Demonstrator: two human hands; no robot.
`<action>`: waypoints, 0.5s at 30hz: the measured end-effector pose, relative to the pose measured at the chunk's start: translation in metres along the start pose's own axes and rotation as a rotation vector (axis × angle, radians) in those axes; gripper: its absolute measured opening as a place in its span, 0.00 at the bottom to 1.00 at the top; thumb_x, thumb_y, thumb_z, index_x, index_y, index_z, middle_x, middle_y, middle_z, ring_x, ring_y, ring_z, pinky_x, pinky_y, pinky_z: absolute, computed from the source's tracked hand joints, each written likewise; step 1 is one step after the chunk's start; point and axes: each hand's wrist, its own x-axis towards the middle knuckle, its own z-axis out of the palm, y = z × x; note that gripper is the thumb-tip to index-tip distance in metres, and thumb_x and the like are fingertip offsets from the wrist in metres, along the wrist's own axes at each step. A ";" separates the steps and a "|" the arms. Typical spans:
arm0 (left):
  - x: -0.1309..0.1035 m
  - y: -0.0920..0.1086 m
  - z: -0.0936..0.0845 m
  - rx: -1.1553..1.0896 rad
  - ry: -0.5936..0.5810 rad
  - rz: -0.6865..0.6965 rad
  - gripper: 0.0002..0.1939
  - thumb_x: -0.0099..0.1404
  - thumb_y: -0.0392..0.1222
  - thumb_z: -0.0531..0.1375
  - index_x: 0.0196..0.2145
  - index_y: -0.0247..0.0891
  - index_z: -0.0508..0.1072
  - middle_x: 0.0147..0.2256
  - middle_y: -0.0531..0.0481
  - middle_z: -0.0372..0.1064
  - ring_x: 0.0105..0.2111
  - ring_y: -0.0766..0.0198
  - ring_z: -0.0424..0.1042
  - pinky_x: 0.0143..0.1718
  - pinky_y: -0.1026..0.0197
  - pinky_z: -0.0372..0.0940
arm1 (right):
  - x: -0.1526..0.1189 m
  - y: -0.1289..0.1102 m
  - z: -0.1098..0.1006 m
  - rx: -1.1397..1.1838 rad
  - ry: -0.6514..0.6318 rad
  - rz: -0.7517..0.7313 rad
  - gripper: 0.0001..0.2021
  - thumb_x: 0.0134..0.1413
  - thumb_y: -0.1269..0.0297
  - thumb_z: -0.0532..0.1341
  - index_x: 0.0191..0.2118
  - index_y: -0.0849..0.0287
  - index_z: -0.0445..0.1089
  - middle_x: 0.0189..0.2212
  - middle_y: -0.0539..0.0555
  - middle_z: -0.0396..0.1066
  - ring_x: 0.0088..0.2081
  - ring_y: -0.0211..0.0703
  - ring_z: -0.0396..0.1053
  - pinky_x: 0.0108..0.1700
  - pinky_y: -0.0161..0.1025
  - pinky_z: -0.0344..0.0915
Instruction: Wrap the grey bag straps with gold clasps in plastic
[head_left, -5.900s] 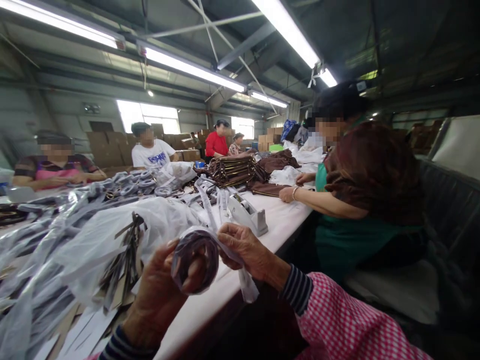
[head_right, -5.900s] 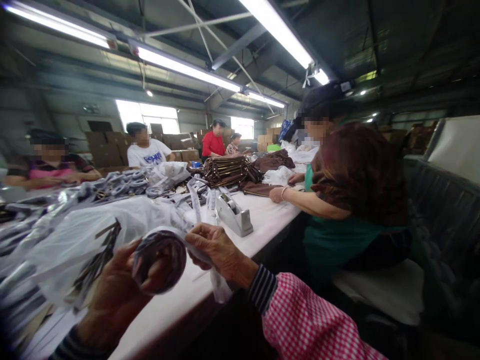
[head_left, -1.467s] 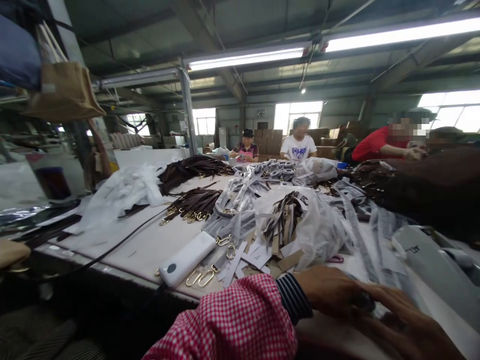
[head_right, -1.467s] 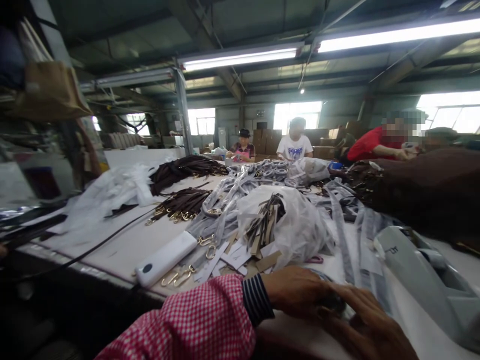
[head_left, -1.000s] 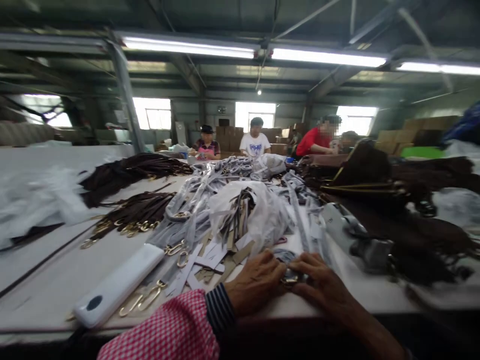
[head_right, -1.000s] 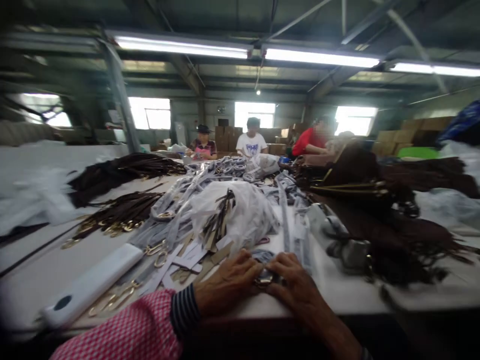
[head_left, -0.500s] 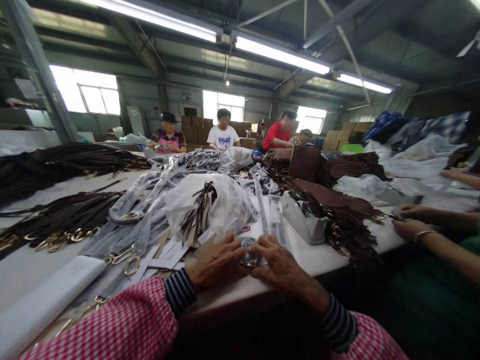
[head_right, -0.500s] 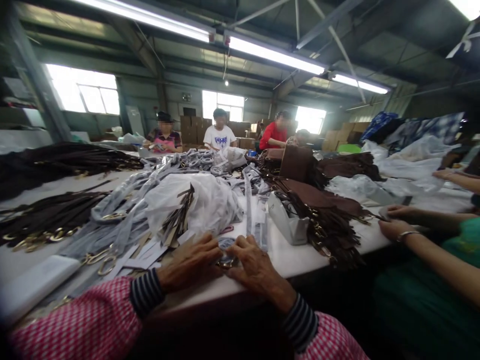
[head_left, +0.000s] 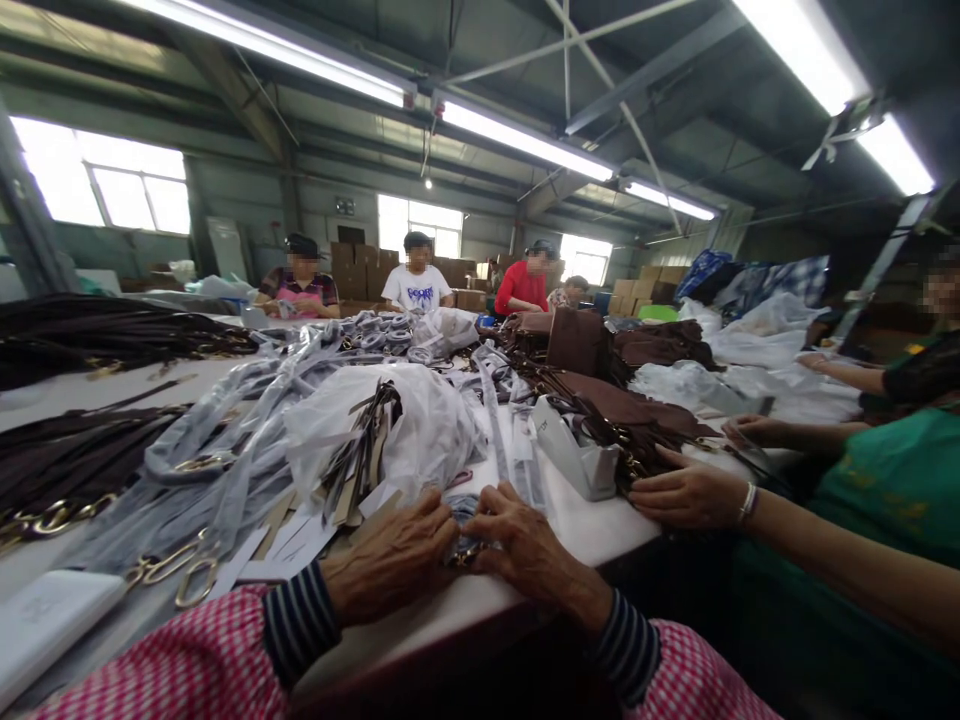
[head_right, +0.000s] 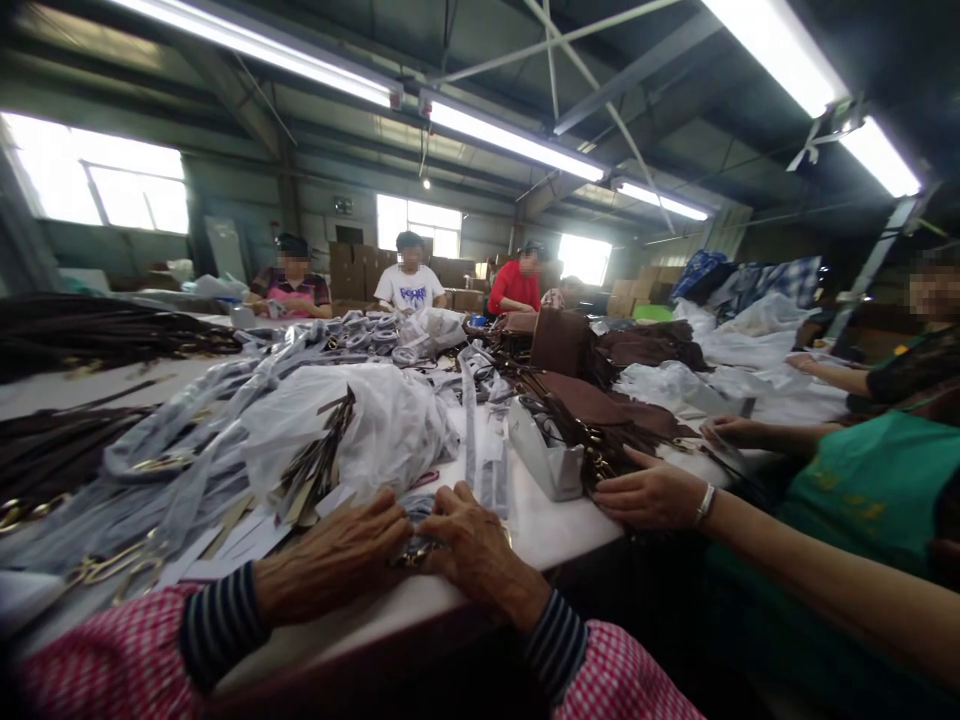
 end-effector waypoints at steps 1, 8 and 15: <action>0.001 0.000 0.003 0.016 0.008 0.005 0.08 0.70 0.33 0.57 0.46 0.37 0.69 0.45 0.45 0.70 0.46 0.50 0.66 0.41 0.54 0.66 | -0.001 0.000 0.001 0.008 0.007 0.000 0.12 0.58 0.65 0.71 0.48 0.48 0.78 0.43 0.52 0.69 0.49 0.49 0.63 0.50 0.41 0.67; 0.005 0.004 0.027 0.003 0.109 -0.029 0.12 0.68 0.28 0.52 0.46 0.37 0.70 0.43 0.44 0.71 0.44 0.52 0.68 0.42 0.52 0.65 | -0.009 -0.002 -0.002 0.104 0.028 -0.016 0.16 0.58 0.67 0.71 0.51 0.50 0.76 0.48 0.52 0.71 0.53 0.50 0.64 0.57 0.45 0.65; 0.009 0.012 0.029 -0.130 0.254 -0.216 0.03 0.66 0.34 0.55 0.34 0.38 0.68 0.37 0.45 0.71 0.42 0.50 0.68 0.42 0.51 0.66 | -0.009 0.040 -0.039 0.475 0.351 0.263 0.08 0.58 0.63 0.65 0.41 0.58 0.79 0.39 0.54 0.75 0.39 0.46 0.72 0.35 0.38 0.65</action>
